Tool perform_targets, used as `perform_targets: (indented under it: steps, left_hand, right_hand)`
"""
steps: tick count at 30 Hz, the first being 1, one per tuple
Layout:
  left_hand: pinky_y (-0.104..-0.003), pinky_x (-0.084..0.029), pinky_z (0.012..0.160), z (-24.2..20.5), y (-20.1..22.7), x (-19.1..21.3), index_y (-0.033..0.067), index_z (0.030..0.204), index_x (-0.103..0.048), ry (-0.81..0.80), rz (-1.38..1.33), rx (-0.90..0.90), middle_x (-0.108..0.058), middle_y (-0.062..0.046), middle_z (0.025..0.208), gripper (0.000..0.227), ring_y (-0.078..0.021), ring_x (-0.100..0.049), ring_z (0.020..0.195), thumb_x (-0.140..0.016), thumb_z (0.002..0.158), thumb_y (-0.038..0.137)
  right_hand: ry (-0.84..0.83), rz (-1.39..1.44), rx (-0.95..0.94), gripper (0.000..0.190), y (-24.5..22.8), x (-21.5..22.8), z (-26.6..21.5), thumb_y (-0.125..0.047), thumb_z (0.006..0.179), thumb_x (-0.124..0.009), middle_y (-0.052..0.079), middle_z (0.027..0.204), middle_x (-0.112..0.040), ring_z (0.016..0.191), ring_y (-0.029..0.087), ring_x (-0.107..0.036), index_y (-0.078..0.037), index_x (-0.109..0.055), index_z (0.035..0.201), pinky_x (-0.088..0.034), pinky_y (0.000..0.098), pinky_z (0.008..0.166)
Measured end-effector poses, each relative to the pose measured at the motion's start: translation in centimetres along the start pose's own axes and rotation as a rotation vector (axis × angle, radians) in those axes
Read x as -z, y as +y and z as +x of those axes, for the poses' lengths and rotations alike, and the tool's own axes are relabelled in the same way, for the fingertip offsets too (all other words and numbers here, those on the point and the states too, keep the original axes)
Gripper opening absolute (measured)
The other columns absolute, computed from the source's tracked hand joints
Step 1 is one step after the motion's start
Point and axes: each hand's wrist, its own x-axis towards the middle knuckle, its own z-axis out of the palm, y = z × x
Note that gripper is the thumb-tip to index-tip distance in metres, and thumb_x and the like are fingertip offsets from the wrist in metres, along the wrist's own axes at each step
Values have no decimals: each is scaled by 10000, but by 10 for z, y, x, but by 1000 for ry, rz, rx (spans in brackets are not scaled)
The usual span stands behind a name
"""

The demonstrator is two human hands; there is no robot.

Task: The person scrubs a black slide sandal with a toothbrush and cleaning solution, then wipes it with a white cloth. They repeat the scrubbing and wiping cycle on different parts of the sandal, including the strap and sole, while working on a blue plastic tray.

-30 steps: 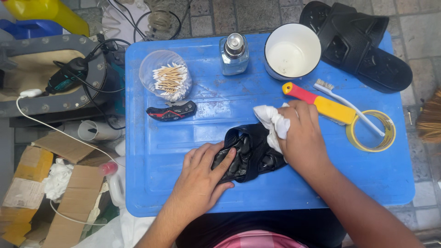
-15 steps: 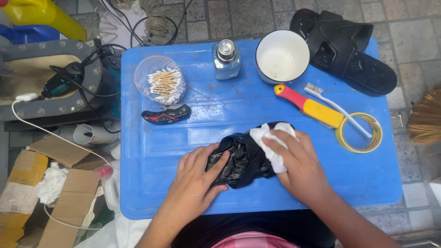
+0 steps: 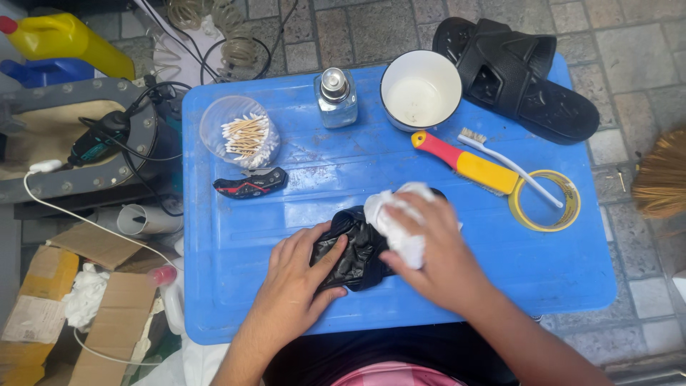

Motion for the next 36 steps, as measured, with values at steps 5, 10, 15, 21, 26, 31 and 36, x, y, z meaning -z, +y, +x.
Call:
perform_targets:
  steps: [5, 10, 15, 21, 26, 31, 36]
  left_hand:
    - [-527, -277, 1110, -2, 1, 5, 125, 1376, -609, 101, -2, -30, -415, -177, 1497, 792, -401, -386, 1353, -861, 652, 322]
    - [-329, -506, 934, -3, 10, -3, 68, 1202, -722, 133, -585, 287, -697, -119, 1143, 388, -223, -650, 1039, -784, 855, 232]
    - [-198, -511, 759, 40, 16, -37, 45, 1143, -626, -74, -1221, 558, -748, 12, 927, 306, -32, -656, 824, -665, 924, 255]
    - [-309, -383, 514, 63, 25, -41, -54, 775, -713, 9, -765, 580, -618, -130, 645, 415, -132, -473, 555, -692, 1008, 289]
    - [-290, -559, 694, 44, 43, -28, 19, 1078, -759, 501, -599, 48, -757, -99, 886, 164, -181, -733, 761, -691, 971, 123]
    - [-371, -586, 872, 48, 51, -28, 19, 1091, -742, 682, -286, -38, -749, -168, 1116, 224, -318, -750, 979, -733, 877, 81]
    - [-371, -578, 785, 49, 52, -36, 41, 1030, -769, 648, -370, 107, -767, -129, 985, 158, -284, -757, 880, -771, 919, 154]
  right_hand:
    - [-22, 174, 10, 499, 17, -4, -19, 16, 721, -708, 111, 1291, -651, 1196, 371, -591, -98, -706, 1207, -463, 430, 1048]
    - [446, 481, -250, 335, 38, -9, -34, 103, 931, -599, 119, 1267, -628, 1185, 240, -620, -63, -644, 1217, -500, 327, 1050]
    - [519, 355, -307, 307, 38, -16, -35, 107, 970, -595, 121, 1260, -609, 1184, 195, -600, -14, -649, 1247, -467, 303, 1058]
    - [466, 472, -330, 270, 39, -15, -32, 102, 994, -573, 103, 1289, -603, 1217, 184, -593, -17, -669, 1217, -462, 295, 1079]
    - [438, 571, -340, 247, 45, -18, -27, 75, 1024, -554, 112, 1313, -600, 1235, 190, -582, -13, -644, 1237, -448, 299, 1095]
    - [457, 499, -296, 221, 37, -9, -14, 31, 1048, -582, 129, 1337, -594, 1257, 205, -577, -16, -629, 1259, -442, 303, 1122]
    - [365, 199, -235, 243, 18, 14, 0, 2, 1025, -669, 140, 1270, -558, 1185, 245, -578, -41, -651, 1263, -465, 329, 1044]
